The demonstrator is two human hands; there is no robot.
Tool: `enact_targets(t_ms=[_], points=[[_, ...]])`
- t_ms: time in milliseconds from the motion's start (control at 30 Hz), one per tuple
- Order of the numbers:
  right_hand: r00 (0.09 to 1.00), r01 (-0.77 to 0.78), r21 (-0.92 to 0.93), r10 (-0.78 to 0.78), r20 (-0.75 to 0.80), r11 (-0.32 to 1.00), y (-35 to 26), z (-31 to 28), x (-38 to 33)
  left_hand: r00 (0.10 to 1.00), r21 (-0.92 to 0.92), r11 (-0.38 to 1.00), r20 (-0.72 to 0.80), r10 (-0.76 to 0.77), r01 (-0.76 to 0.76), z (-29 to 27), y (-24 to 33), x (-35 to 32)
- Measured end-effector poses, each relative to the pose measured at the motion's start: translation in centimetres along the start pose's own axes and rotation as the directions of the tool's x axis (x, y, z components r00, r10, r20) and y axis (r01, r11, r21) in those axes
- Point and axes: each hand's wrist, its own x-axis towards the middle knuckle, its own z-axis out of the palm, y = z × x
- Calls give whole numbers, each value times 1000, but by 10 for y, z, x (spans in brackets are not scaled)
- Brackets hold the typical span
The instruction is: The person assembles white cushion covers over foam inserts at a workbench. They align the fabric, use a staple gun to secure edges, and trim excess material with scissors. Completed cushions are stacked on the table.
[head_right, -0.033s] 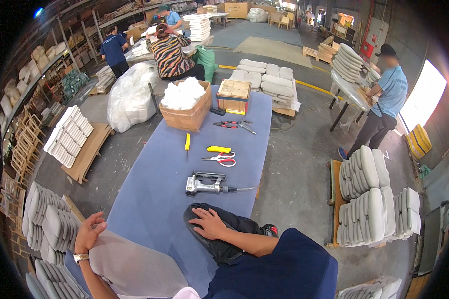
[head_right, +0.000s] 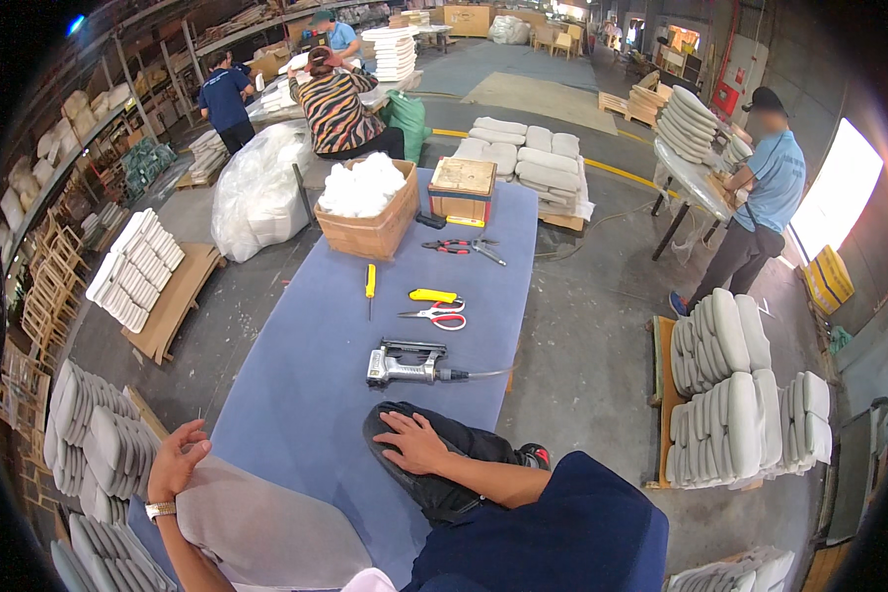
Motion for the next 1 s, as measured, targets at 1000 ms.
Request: enact_targets(t_ms=[1000], points=[[999, 11, 11, -10, -32, 1000, 5, -4, 6, 999, -10, 1000, -28, 15, -15, -2, -1, -7]])
